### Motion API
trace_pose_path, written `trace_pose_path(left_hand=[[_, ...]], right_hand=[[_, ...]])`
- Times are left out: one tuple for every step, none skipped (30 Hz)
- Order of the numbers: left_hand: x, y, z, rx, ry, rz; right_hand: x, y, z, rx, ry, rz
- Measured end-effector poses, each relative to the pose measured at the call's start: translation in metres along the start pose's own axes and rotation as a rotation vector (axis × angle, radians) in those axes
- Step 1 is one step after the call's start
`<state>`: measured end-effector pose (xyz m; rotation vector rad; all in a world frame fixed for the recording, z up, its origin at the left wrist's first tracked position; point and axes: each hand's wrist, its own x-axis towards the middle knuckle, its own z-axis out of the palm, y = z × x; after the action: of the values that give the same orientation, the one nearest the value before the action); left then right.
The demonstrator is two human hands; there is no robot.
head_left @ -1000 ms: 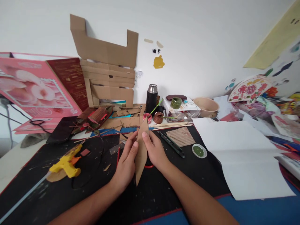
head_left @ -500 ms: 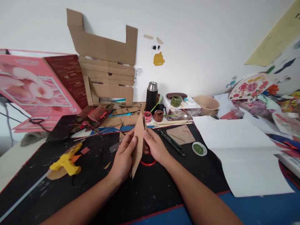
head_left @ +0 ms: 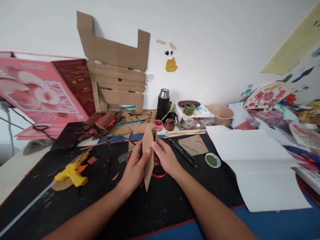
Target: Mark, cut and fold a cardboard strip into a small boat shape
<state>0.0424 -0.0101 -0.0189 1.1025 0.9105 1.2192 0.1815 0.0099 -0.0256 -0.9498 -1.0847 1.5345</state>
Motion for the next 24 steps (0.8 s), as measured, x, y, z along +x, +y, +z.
trace_pose_path(left_hand=[[0.000, 0.000, 0.000, -0.005, 0.005, 0.001], [0.001, -0.001, 0.000, -0.019, 0.009, -0.006], [0.002, -0.001, -0.001, -0.038, 0.012, -0.019], [0.002, -0.002, -0.001, -0.060, 0.013, -0.038], [0.003, -0.002, -0.002, -0.080, 0.013, -0.059], [0.003, -0.001, -0.003, -0.099, 0.014, -0.079], [0.004, -0.001, -0.004, -0.114, 0.016, -0.094], [0.004, 0.000, -0.005, -0.127, 0.015, -0.104], [0.005, 0.001, -0.006, -0.137, 0.012, -0.111], [0.006, 0.002, -0.007, -0.145, 0.009, -0.119], [0.006, 0.003, -0.007, -0.151, 0.004, -0.129], [0.007, 0.004, -0.008, -0.158, -0.002, -0.141], [0.007, 0.005, -0.008, -0.167, -0.010, -0.155], [0.008, 0.007, -0.009, -0.176, -0.018, -0.168], [0.009, 0.008, -0.010, -0.184, -0.028, -0.177], [0.010, 0.009, -0.010, -0.188, -0.042, -0.180], [0.011, 0.010, -0.011, -0.189, -0.055, -0.179], [0.012, 0.011, -0.012, -0.184, -0.068, -0.175], [0.013, 0.012, -0.014, -0.174, -0.080, -0.169], [0.014, 0.012, -0.015, -0.161, -0.091, -0.161], [0.015, 0.012, -0.017, -0.143, -0.103, -0.155], [0.016, 0.012, -0.020, -0.123, -0.117, -0.150], [0.017, 0.011, -0.022, -0.104, -0.135, -0.148], [0.018, 0.010, -0.026, -0.085, -0.155, -0.148]], right_hand=[[0.000, 0.000, 0.000, -0.003, -0.004, 0.005], [0.001, 0.000, -0.001, -0.004, -0.011, 0.007], [0.001, 0.000, -0.002, -0.004, -0.017, 0.003], [0.002, 0.000, -0.003, -0.006, -0.020, -0.006], [0.002, -0.001, -0.004, -0.014, -0.020, -0.018], [0.002, -0.001, -0.005, -0.031, -0.017, -0.029], [0.002, -0.002, -0.007, -0.056, -0.013, -0.037], [0.002, -0.003, -0.008, -0.087, -0.010, -0.039], [0.002, -0.003, -0.009, -0.119, -0.009, -0.038], [0.002, -0.004, -0.010, -0.146, -0.010, -0.035], [0.002, -0.004, -0.011, -0.166, -0.012, -0.030], [0.002, -0.004, -0.011, -0.179, -0.013, -0.025], [0.002, -0.004, -0.012, -0.187, -0.013, -0.021], [0.003, -0.004, -0.012, -0.191, -0.012, -0.018], [0.003, -0.003, -0.012, -0.192, -0.012, -0.016], [0.004, -0.003, -0.013, -0.192, -0.014, -0.015], [0.004, -0.002, -0.013, -0.192, -0.016, -0.014], [0.005, -0.002, -0.013, -0.192, -0.018, -0.015], [0.005, -0.001, -0.014, -0.193, -0.018, -0.015], [0.006, -0.001, -0.014, -0.197, -0.017, -0.016], [0.006, -0.001, -0.014, -0.202, -0.016, -0.019], [0.006, -0.001, -0.015, -0.209, -0.017, -0.023], [0.006, -0.001, -0.015, -0.216, -0.020, -0.029], [0.005, -0.001, -0.015, -0.225, -0.023, -0.036]])
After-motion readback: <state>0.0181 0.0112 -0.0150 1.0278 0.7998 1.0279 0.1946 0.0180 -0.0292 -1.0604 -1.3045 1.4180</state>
